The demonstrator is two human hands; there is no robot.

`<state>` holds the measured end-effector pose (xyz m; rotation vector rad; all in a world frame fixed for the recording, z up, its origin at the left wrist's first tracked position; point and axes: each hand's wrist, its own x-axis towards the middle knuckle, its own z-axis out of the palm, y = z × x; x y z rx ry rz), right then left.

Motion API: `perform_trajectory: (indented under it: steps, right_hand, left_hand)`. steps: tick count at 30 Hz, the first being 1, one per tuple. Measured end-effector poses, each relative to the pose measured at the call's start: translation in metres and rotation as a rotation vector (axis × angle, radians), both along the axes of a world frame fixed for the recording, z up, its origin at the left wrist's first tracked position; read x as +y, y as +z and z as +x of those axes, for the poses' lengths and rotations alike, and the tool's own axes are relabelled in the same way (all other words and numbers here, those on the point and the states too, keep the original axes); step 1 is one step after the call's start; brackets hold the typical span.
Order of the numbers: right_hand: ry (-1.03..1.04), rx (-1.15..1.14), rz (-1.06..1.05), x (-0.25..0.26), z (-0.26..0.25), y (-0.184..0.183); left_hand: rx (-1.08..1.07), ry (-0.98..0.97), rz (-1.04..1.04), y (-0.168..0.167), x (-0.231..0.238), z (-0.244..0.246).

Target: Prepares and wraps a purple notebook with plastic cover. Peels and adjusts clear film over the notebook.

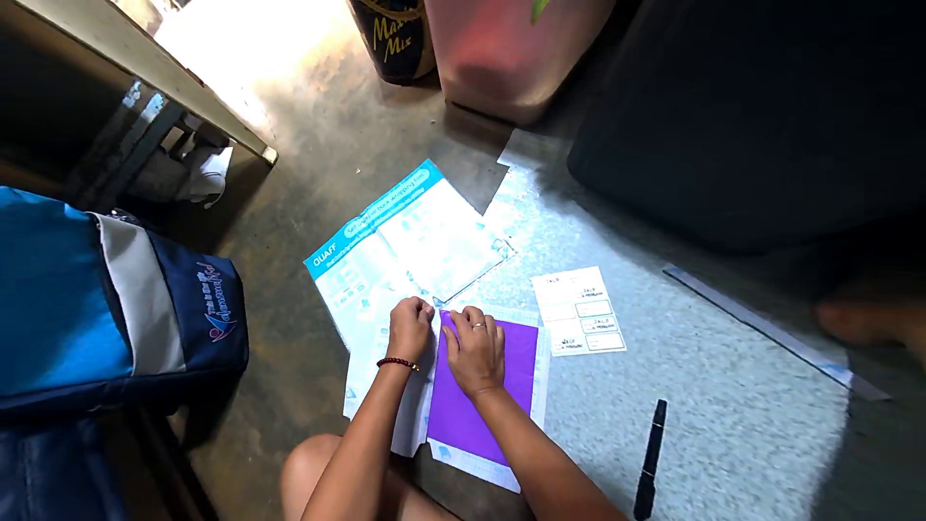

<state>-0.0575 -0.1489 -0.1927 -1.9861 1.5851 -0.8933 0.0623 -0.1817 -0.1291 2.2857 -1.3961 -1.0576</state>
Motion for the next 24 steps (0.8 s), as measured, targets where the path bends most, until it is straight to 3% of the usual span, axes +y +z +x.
perform_trajectory:
  steps: [9,19,24]
  right_hand:
    - [-0.018,-0.011,-0.016,0.0,0.001,-0.002]
    - [-0.049,-0.044,-0.049,0.001,0.001,-0.007]
    - [-0.05,-0.014,-0.041,0.001,0.002,-0.008]
  left_hand:
    - [-0.024,-0.026,-0.147,-0.012,0.01,-0.003]
    - [0.009,-0.008,-0.077,-0.006,0.007,-0.008]
    - [-0.184,-0.042,-0.314,-0.017,0.019,0.001]
